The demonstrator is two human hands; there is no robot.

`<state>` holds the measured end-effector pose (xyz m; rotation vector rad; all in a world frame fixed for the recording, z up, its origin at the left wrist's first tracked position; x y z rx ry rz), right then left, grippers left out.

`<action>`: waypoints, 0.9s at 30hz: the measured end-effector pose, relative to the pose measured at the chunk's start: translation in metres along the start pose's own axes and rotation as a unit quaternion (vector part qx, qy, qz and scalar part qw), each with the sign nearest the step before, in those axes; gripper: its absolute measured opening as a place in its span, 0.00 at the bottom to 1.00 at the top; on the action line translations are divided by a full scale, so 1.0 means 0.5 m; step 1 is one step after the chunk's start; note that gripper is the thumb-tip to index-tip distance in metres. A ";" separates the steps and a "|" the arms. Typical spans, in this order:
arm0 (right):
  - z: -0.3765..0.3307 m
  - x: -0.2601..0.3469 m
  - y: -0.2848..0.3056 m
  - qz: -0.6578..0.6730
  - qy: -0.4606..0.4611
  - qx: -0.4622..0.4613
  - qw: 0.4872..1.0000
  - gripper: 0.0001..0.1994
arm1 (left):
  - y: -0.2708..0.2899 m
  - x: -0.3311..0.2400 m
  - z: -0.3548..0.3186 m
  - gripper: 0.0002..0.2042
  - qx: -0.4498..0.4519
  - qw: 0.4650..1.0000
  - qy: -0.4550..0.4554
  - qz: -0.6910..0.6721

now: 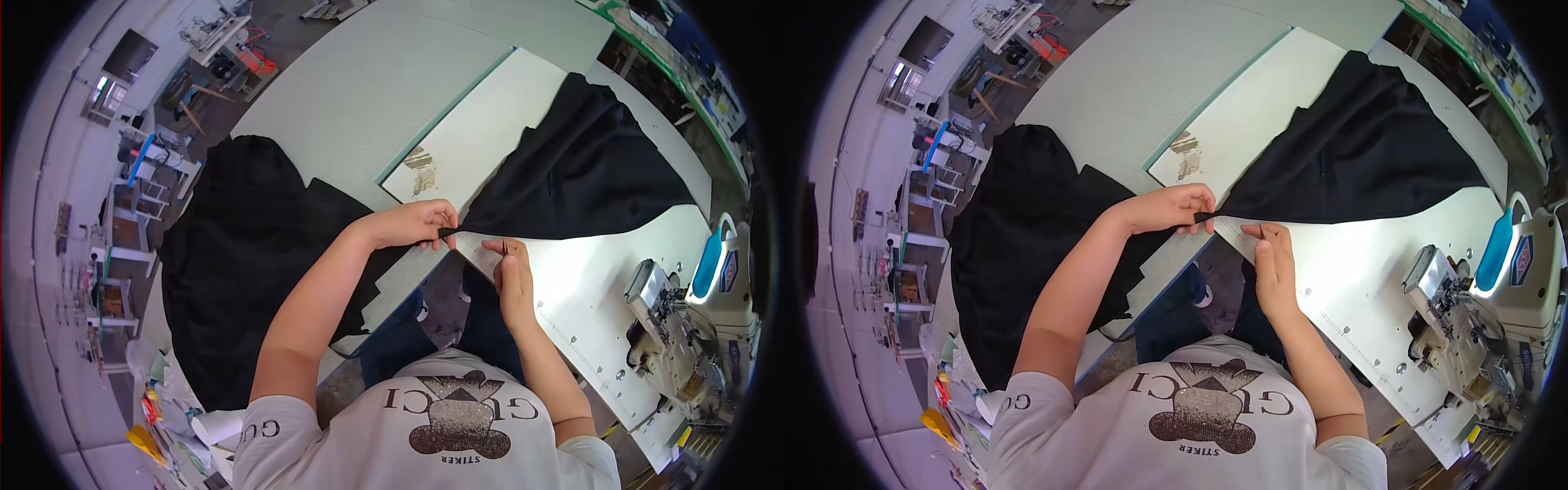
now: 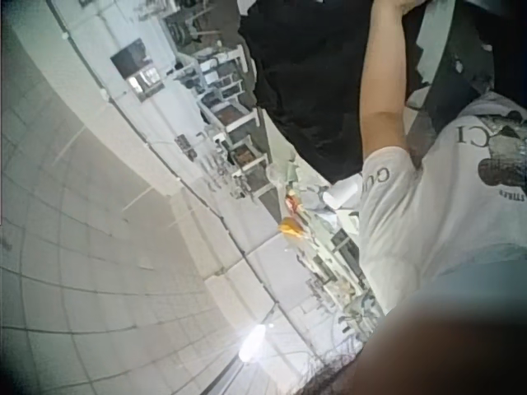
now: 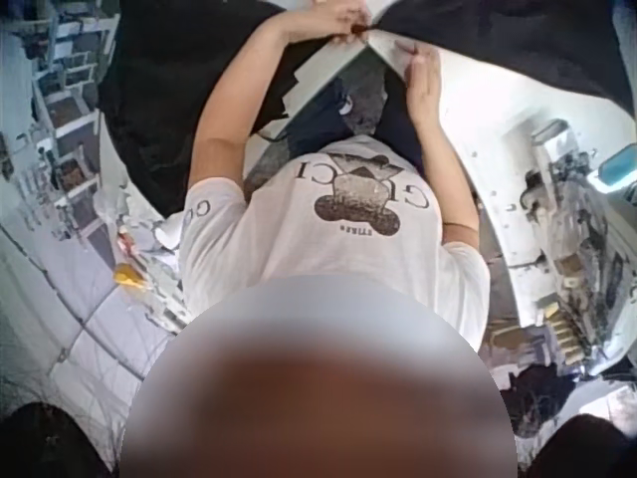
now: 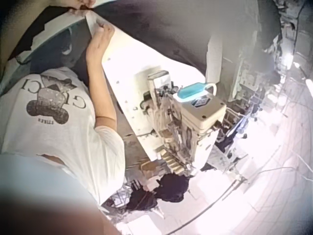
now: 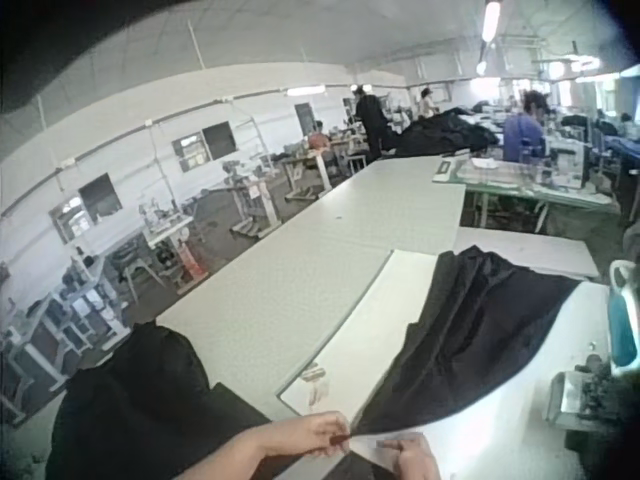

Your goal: Inspecting and trimming loose threads from black garments at a textile manufacturing workstation.

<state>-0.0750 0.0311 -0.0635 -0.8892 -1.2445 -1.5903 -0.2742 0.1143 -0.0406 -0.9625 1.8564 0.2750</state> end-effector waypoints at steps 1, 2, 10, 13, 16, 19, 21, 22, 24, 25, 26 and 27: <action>-0.011 -0.002 -0.002 0.102 -0.126 0.045 0.986 0.18 | 0.002 0.006 -0.007 0.14 0.019 0.999 0.003 -0.030; -0.015 -0.012 -0.001 0.100 -0.147 0.107 0.978 0.23 | -0.003 0.006 -0.010 0.14 0.022 0.999 0.008 -0.031; -0.011 -0.017 -0.086 0.186 -0.254 0.264 0.911 0.15 | -0.023 0.012 -0.040 0.33 0.073 0.994 0.025 -0.083; -0.008 -0.025 -0.111 0.205 -0.244 0.264 0.910 0.13 | -0.028 0.010 -0.045 0.36 0.072 0.990 0.026 -0.121; -0.004 -0.024 -0.125 0.221 -0.255 0.249 0.908 0.12 | -0.030 0.014 -0.046 0.37 0.075 0.986 0.029 -0.144; -0.001 -0.021 -0.134 0.238 -0.269 0.245 0.901 0.11 | -0.030 0.020 -0.049 0.37 0.083 0.984 0.033 -0.153; 0.003 -0.015 -0.132 0.241 -0.266 0.230 0.905 0.09 | -0.030 0.018 -0.050 0.37 0.085 0.984 0.026 -0.157; 0.003 -0.016 -0.131 0.240 -0.266 0.230 0.905 0.09 | -0.032 0.015 -0.051 0.37 0.085 0.983 0.016 -0.160; 0.002 -0.018 -0.127 0.240 -0.274 0.246 0.898 0.09 | -0.034 0.010 -0.055 0.37 0.085 0.983 0.005 -0.163; 0.001 -0.017 -0.129 0.240 -0.274 0.247 0.898 0.09 | -0.035 0.009 -0.056 0.38 0.081 0.984 0.003 -0.160; -0.001 -0.017 -0.130 0.237 -0.277 0.248 0.897 0.08 | -0.035 0.008 -0.057 0.38 0.079 0.985 0.002 -0.157; -0.002 -0.017 -0.133 0.234 -0.281 0.250 0.896 0.08 | -0.033 0.009 -0.055 0.38 0.079 0.985 0.002 -0.156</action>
Point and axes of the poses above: each hand's wrist, its own z-axis towards the middle knuckle, its own y-axis out of the back of the hand, x = y × z, the point moved 3 cm from there along z, towards the middle knuckle, and after that the axes turned 13 degrees about -z, right-handed, at the moved point
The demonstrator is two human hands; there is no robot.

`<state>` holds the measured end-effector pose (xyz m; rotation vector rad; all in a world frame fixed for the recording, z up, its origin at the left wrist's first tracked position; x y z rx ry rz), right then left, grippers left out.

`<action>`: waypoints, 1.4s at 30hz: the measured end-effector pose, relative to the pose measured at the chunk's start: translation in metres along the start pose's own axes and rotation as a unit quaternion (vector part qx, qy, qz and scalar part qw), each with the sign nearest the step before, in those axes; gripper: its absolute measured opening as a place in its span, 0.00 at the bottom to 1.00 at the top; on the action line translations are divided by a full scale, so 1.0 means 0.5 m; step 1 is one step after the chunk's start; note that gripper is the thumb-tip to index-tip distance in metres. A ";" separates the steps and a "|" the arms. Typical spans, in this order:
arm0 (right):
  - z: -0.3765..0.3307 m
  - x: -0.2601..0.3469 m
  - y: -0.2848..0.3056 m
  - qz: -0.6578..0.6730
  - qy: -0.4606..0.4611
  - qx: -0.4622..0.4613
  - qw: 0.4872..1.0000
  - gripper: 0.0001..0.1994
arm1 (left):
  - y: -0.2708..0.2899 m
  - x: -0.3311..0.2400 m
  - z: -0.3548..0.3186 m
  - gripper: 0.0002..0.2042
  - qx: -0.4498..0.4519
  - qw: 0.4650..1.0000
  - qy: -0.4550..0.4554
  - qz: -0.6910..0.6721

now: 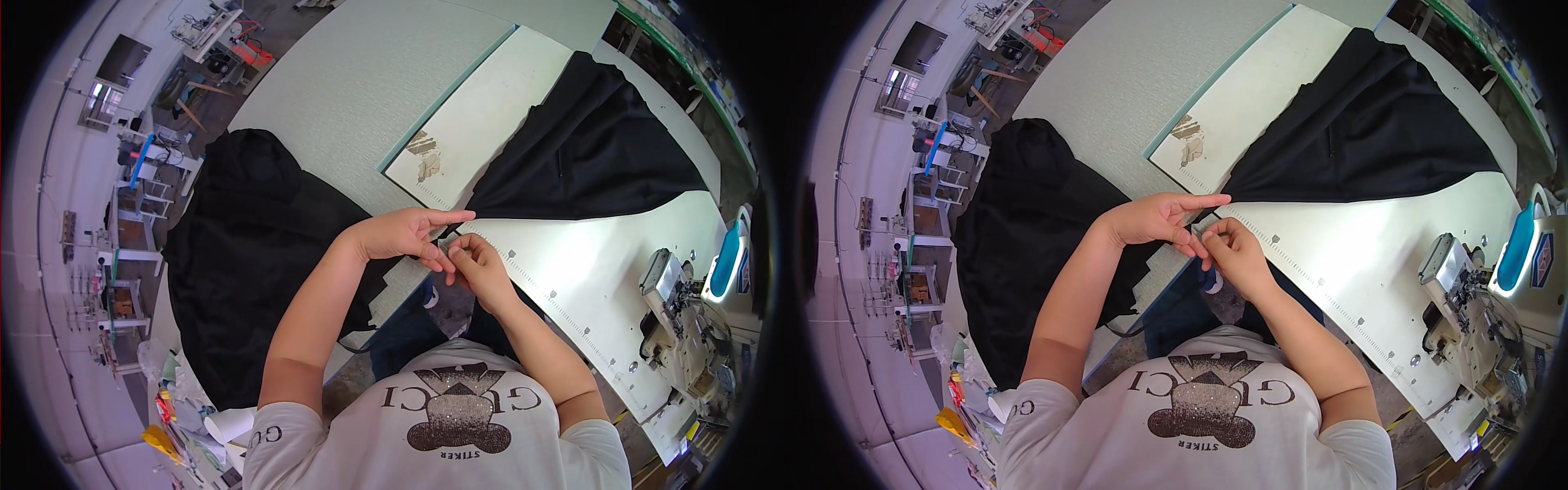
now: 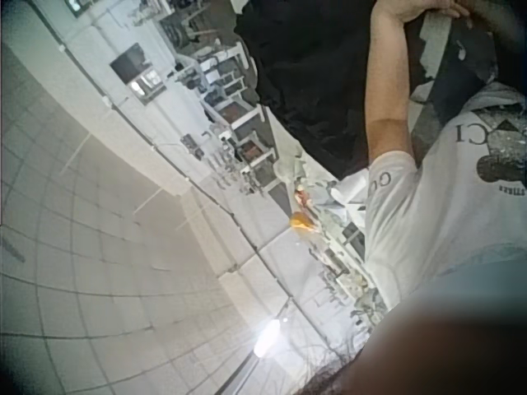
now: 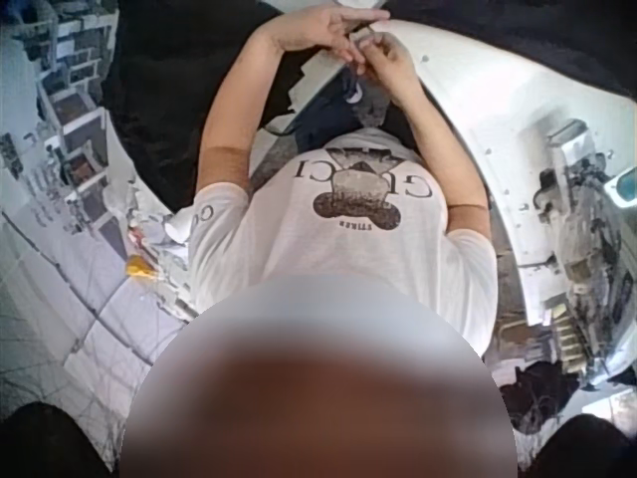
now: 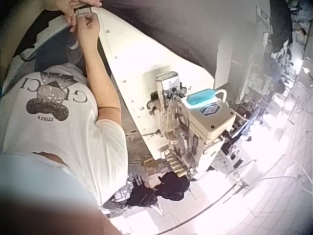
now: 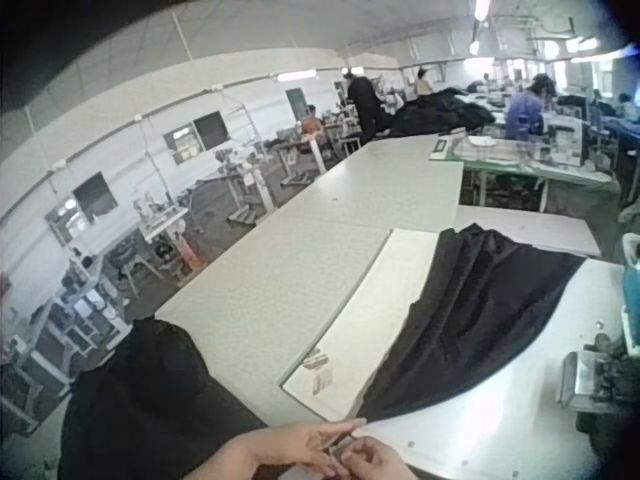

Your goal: Inspecting and trimming loose threads from black garments at a textile manufacturing workstation.

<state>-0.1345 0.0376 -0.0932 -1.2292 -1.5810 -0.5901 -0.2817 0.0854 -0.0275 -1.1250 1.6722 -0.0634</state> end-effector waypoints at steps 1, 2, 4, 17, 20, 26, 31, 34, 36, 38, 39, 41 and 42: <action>0.004 -0.002 -0.003 0.000 0.000 0.000 1.000 0.08 | 0.005 0.004 0.003 0.38 0.004 1.000 0.013 -0.003; 0.011 -0.001 -0.007 0.014 0.011 -0.002 1.000 0.08 | 0.008 0.007 0.004 0.38 0.009 1.000 0.026 -0.005; 0.016 0.002 -0.007 0.029 0.023 -0.006 0.999 0.08 | 0.009 0.007 0.006 0.38 0.013 0.999 0.029 -0.005; -0.062 0.147 0.197 -0.486 0.240 -0.415 0.731 0.18 | 0.023 0.001 0.067 0.11 -0.287 0.921 -0.241 0.106; -0.059 0.146 0.298 -0.552 0.185 -0.471 0.662 0.09 | -0.018 -0.056 0.067 0.12 -0.298 0.861 -0.375 0.170; -0.044 0.180 0.389 -0.516 0.187 -0.580 0.602 0.08 | -0.021 -0.180 0.009 0.06 -0.441 0.569 -0.508 0.474; -0.045 0.269 0.335 -0.366 0.318 -0.555 0.676 0.05 | -0.004 -0.255 -0.107 0.12 -0.340 0.731 -0.570 0.157; -0.088 0.391 0.130 -0.369 0.426 -0.437 0.701 0.07 | -0.002 -0.253 -0.236 0.11 -0.286 0.729 -0.621 0.045; -0.120 0.443 0.017 -0.345 0.471 -0.348 0.734 0.10 | -0.021 -0.236 -0.303 0.11 -0.323 0.717 -0.617 0.018; -0.154 0.476 -0.088 -0.246 0.530 -0.205 0.785 0.08 | -0.026 -0.215 -0.373 0.10 -0.361 0.663 -0.655 0.018; -0.170 0.487 -0.140 -0.198 0.541 -0.136 0.806 0.08 | -0.024 -0.211 -0.427 0.09 -0.309 0.610 -0.729 -0.015; -0.197 0.491 -0.221 -0.216 0.544 -0.039 0.810 0.07 | -0.022 -0.213 -0.529 0.09 -0.317 0.515 -0.796 -0.016; -0.213 0.493 -0.267 -0.200 0.526 0.048 0.825 0.07 | -0.037 -0.211 -0.588 0.09 -0.332 0.463 -0.821 0.015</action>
Point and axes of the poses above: each hand's wrist, its own z-axis towards the middle knuckle, its own y-axis out of the back of the hand, x = y × z, the point moved 3 cm from there along z, towards the middle knuckle, and after that the axes turned 13 degrees about -z, right-handed, at the moved point
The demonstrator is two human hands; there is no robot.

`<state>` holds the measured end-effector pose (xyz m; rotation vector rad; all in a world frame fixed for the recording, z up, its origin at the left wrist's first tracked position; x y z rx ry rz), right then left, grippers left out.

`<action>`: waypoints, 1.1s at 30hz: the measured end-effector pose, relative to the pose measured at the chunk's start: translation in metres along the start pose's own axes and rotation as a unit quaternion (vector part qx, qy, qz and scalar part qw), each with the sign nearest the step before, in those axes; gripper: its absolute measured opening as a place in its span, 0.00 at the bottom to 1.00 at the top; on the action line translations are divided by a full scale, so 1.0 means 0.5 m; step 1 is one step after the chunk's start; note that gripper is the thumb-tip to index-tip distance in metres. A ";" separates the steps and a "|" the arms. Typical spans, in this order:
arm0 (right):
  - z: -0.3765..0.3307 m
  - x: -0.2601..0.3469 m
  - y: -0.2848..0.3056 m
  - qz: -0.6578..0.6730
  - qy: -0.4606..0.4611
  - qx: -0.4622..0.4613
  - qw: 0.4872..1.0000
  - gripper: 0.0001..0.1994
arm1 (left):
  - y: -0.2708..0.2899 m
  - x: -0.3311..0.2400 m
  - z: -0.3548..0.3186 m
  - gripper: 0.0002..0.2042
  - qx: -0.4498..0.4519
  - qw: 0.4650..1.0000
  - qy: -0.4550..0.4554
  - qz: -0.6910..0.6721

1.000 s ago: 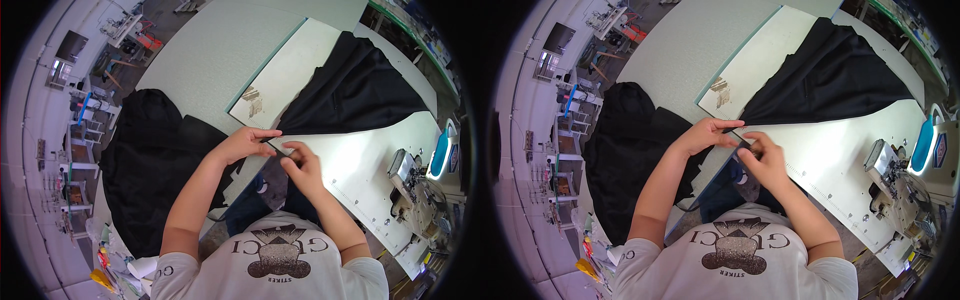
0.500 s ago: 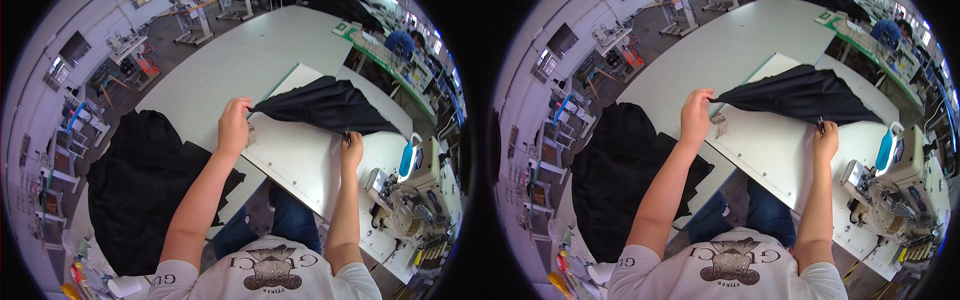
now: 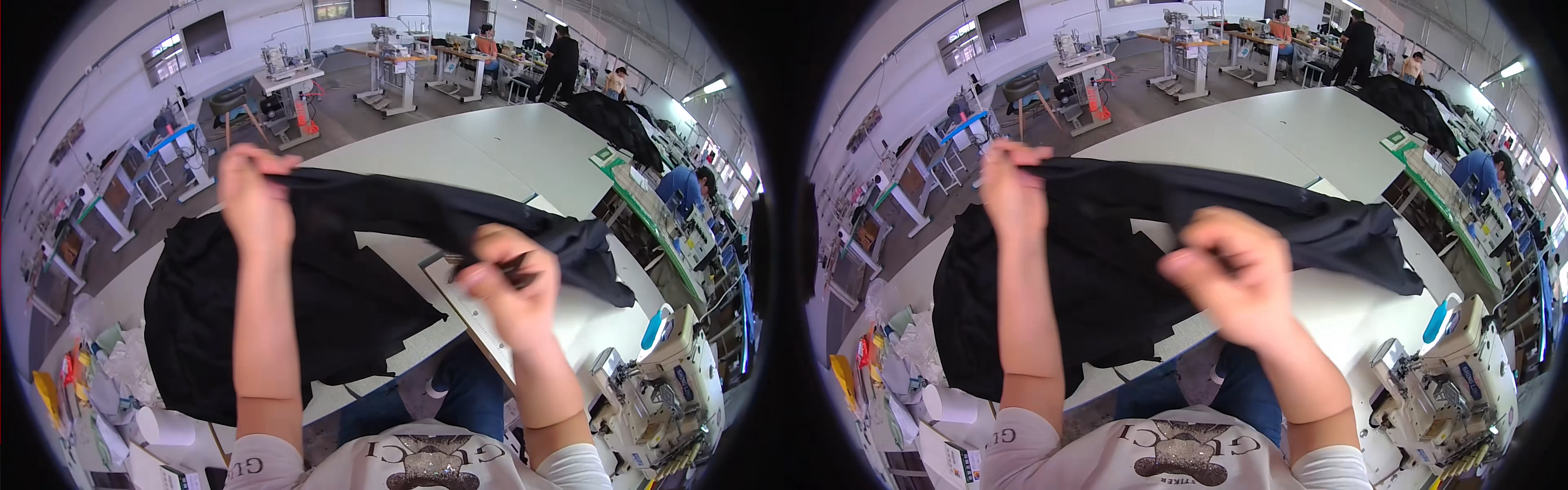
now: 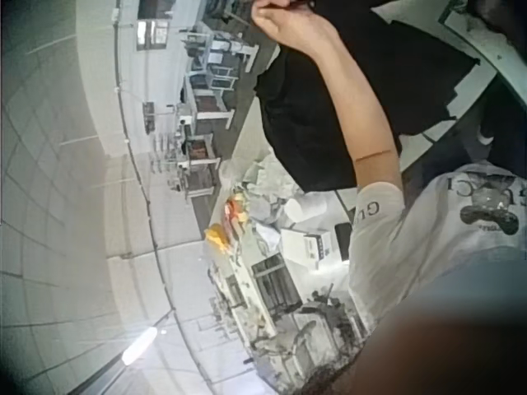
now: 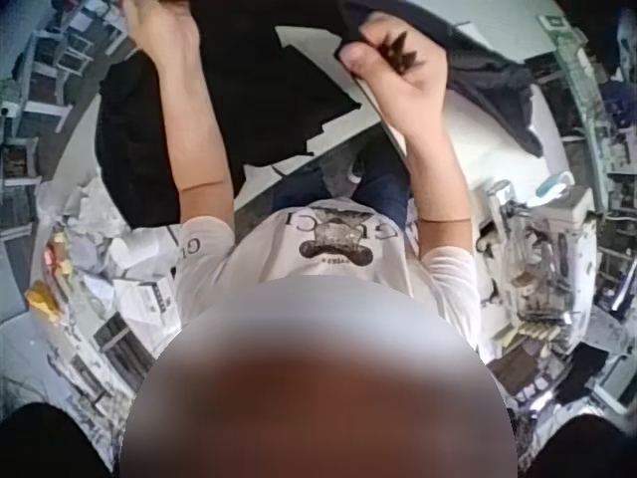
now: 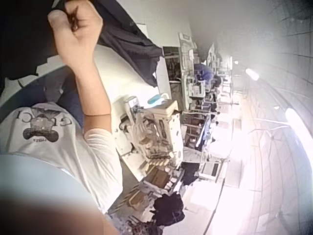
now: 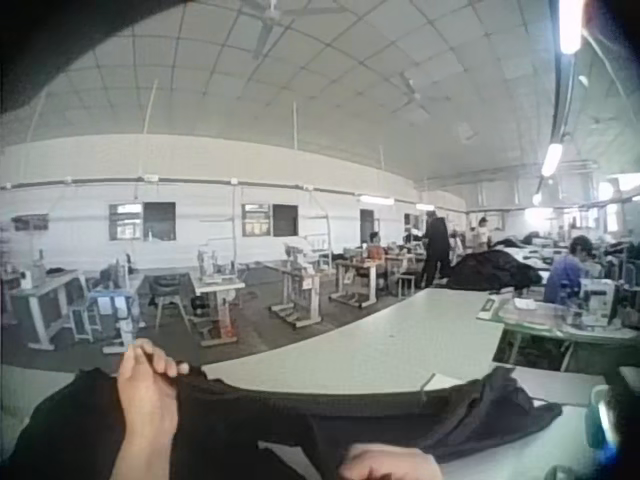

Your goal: Inspecting and trimming loose threads from black garments at a textile manufacturing workstation.

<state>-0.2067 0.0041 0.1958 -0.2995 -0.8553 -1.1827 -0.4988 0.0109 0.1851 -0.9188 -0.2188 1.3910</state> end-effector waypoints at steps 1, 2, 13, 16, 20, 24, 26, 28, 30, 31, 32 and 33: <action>0.009 0.024 -0.032 -0.016 0.082 0.069 0.994 0.07 | 0.022 -0.048 0.031 0.09 -0.030 0.996 -0.058 0.066; 0.010 0.050 -0.073 0.027 0.098 0.118 0.988 0.07 | 0.042 -0.114 0.057 0.08 -0.042 0.989 -0.121 0.078; -0.015 -0.118 -0.102 0.091 -0.292 0.131 0.943 0.05 | 0.138 -0.360 0.035 0.08 -0.109 0.790 -0.240 0.554; -0.054 -0.233 -0.040 0.070 -0.355 0.090 0.928 0.07 | 0.159 -0.257 0.006 0.09 -0.025 0.843 -0.093 0.530; -0.081 -0.276 -0.013 0.037 -0.361 0.102 0.926 0.07 | 0.165 -0.198 -0.027 0.09 -0.050 0.898 0.003 0.437; -0.095 -0.303 0.003 0.038 -0.359 0.134 0.923 0.05 | 0.162 -0.171 -0.036 0.09 -0.052 0.913 0.033 0.404; -0.101 -0.314 0.013 0.026 -0.362 0.141 0.921 0.04 | 0.163 -0.166 -0.038 0.09 -0.052 0.912 0.051 0.404; -0.105 -0.320 0.022 0.034 -0.361 0.135 0.922 0.04 | 0.155 -0.160 -0.041 0.09 -0.041 0.915 0.045 0.399; -0.113 -0.335 0.025 0.037 -0.361 0.138 0.922 0.04 | 0.147 -0.155 -0.048 0.09 -0.038 0.911 0.049 0.408; -0.115 -0.343 0.025 0.029 -0.358 0.139 0.923 0.04 | 0.141 -0.155 -0.052 0.09 -0.040 0.909 0.049 0.411; -0.118 -0.346 0.027 0.018 -0.357 0.138 0.924 0.04 | 0.139 -0.154 -0.055 0.09 -0.046 0.909 0.058 0.410; -0.120 -0.349 0.027 0.017 -0.359 0.137 0.923 0.04 | 0.138 -0.155 -0.055 0.09 -0.043 0.907 0.058 0.414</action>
Point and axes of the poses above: each hand's wrist, its own z-axis towards the middle knuckle, its own y-axis out of the back of the hand, x = y × z, the point moved 3 cm from there along z, towards the middle knuckle, and after that the axes turned 13 degrees about -z, right-handed, at the moved point
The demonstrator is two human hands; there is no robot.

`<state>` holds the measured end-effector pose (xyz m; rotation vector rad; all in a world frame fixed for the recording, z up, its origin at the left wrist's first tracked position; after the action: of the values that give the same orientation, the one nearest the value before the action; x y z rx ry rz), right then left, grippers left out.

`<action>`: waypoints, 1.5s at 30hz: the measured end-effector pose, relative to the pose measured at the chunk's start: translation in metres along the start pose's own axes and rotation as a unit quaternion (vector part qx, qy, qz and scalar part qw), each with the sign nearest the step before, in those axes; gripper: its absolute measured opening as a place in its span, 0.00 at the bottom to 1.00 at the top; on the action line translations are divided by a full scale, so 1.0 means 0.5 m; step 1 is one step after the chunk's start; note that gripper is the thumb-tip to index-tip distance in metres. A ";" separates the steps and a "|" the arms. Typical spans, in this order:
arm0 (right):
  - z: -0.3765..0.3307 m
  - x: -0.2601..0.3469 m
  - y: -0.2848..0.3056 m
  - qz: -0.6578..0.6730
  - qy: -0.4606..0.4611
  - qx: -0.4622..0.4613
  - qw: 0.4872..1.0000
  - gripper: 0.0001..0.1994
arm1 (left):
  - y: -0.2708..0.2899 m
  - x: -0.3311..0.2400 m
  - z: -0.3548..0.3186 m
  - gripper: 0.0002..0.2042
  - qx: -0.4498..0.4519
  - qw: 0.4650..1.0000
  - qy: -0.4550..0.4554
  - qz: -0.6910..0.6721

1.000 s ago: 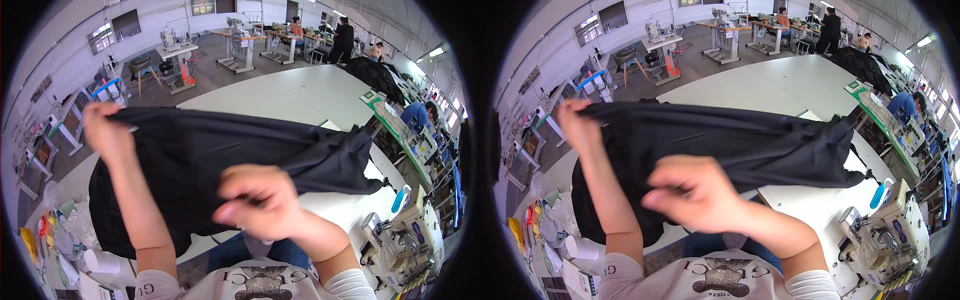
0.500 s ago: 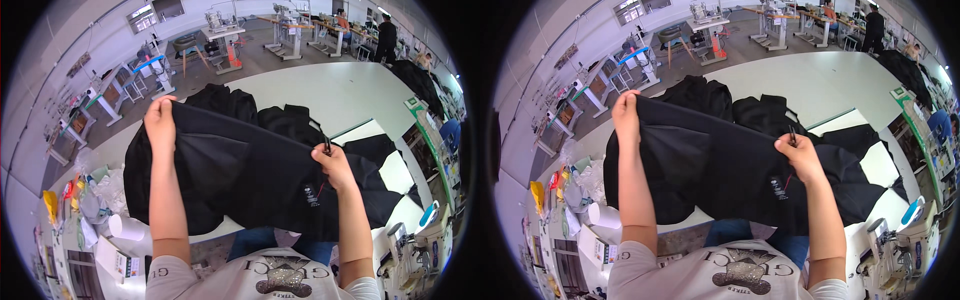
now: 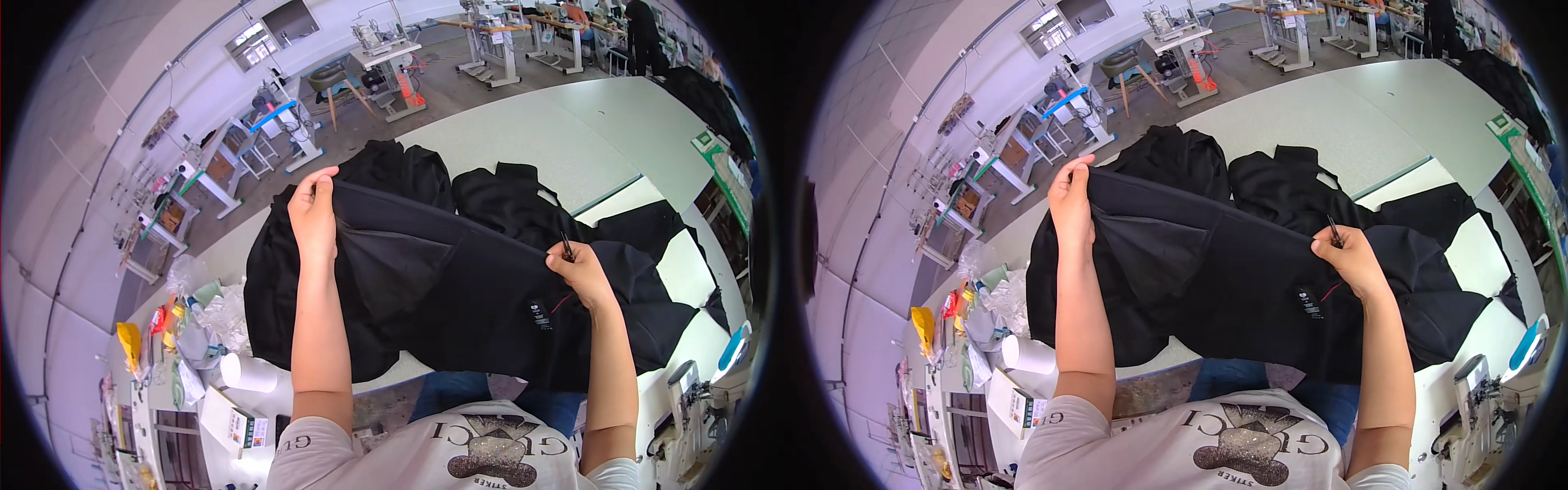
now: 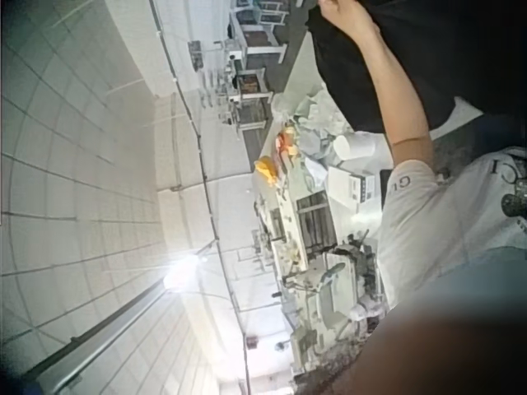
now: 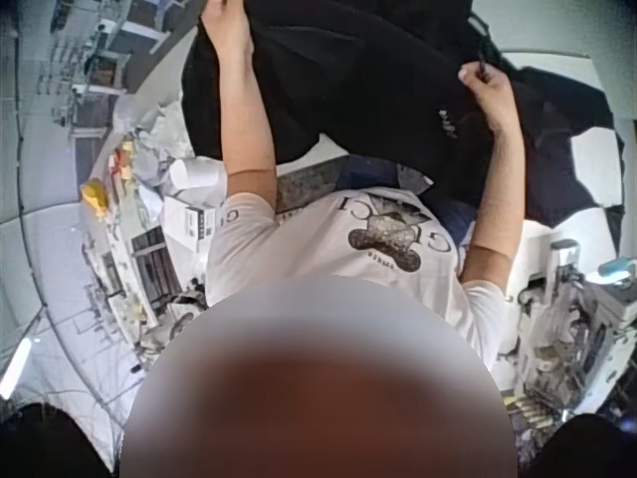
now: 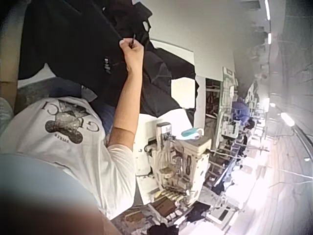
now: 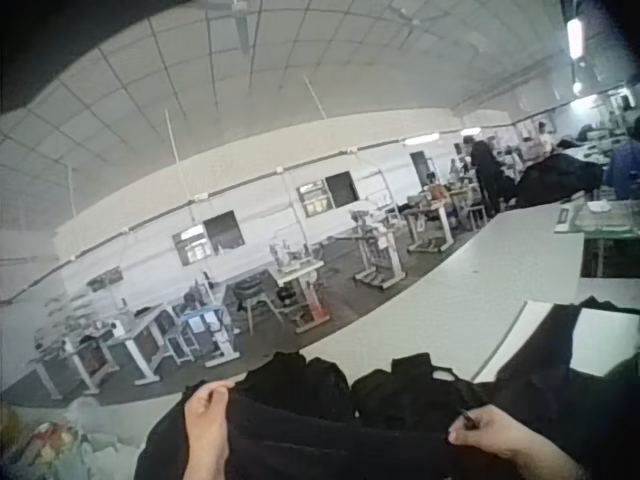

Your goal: Inspecting and trimming loose threads from black garments at a textile manufacturing workstation.

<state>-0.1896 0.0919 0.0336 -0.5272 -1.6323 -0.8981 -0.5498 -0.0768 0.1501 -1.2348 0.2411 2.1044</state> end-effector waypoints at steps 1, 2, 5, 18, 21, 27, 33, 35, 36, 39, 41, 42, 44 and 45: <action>0.003 -0.007 -0.001 0.005 0.000 0.001 1.000 0.04 | 0.001 0.001 -0.001 0.09 -0.003 1.000 0.004 -0.003; 0.006 -0.013 0.000 -0.008 0.016 -0.006 1.000 0.05 | 0.000 -0.001 -0.002 0.09 -0.006 1.000 0.008 -0.007; 0.003 -0.025 0.006 -0.028 0.028 -0.013 0.999 0.05 | -0.013 -0.009 -0.011 0.09 -0.009 1.000 -0.013 -0.025; -0.037 -0.054 0.067 -0.083 0.000 0.048 0.995 0.03 | 0.101 0.081 0.064 0.10 -0.089 0.982 0.071 -0.150; -0.052 -0.055 0.085 -0.068 0.008 0.074 0.995 0.03 | 0.168 0.134 0.097 0.11 -0.148 0.957 0.121 -0.216; -0.061 -0.020 0.064 -0.040 0.031 0.083 0.995 0.04 | -0.018 0.150 -0.030 0.10 -0.079 0.996 -0.041 -0.025; -0.047 0.021 0.015 -0.023 0.036 0.075 0.996 0.06 | -0.356 0.104 -0.360 0.12 0.437 0.898 0.049 0.010; -0.047 0.028 0.017 -0.046 0.036 0.070 0.996 0.06 | -0.360 0.120 -0.375 0.13 0.505 0.861 0.058 0.020; -0.049 0.024 0.022 -0.056 0.054 0.087 0.993 0.07 | -0.362 0.130 -0.368 0.12 0.516 0.856 0.040 0.001; -0.066 0.017 0.060 -0.116 0.091 0.118 0.982 0.09 | -0.315 0.123 -0.315 0.11 0.446 0.886 0.122 -0.026; -0.095 0.013 0.108 -0.153 0.030 0.131 0.979 0.09 | -0.273 0.135 -0.290 0.14 0.358 0.896 0.243 -0.097; -0.101 0.008 0.128 -0.133 0.076 0.124 0.980 0.08 | -0.259 0.118 -0.274 0.17 0.337 0.902 0.243 -0.113; -0.131 0.013 0.167 -0.133 0.038 0.144 0.980 0.09 | -0.235 0.105 -0.251 0.19 0.337 0.910 0.218 -0.102; -0.132 0.013 0.180 -0.179 0.085 0.141 0.970 0.09 | -0.221 0.094 -0.244 0.21 0.335 0.911 0.218 -0.097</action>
<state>-0.0837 0.0938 0.0690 0.0448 -1.6870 -0.9219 -0.4092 -0.0295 0.0651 -1.2050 0.9161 1.3611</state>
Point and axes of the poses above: each hand's wrist, its own z-axis towards the middle knuckle, its own y-axis out of the back of the hand, x = y × z, the point moved 3 cm from there along z, towards the middle knuckle, and after that the axes turned 13 degrees about -z, right-handed, at the moved point
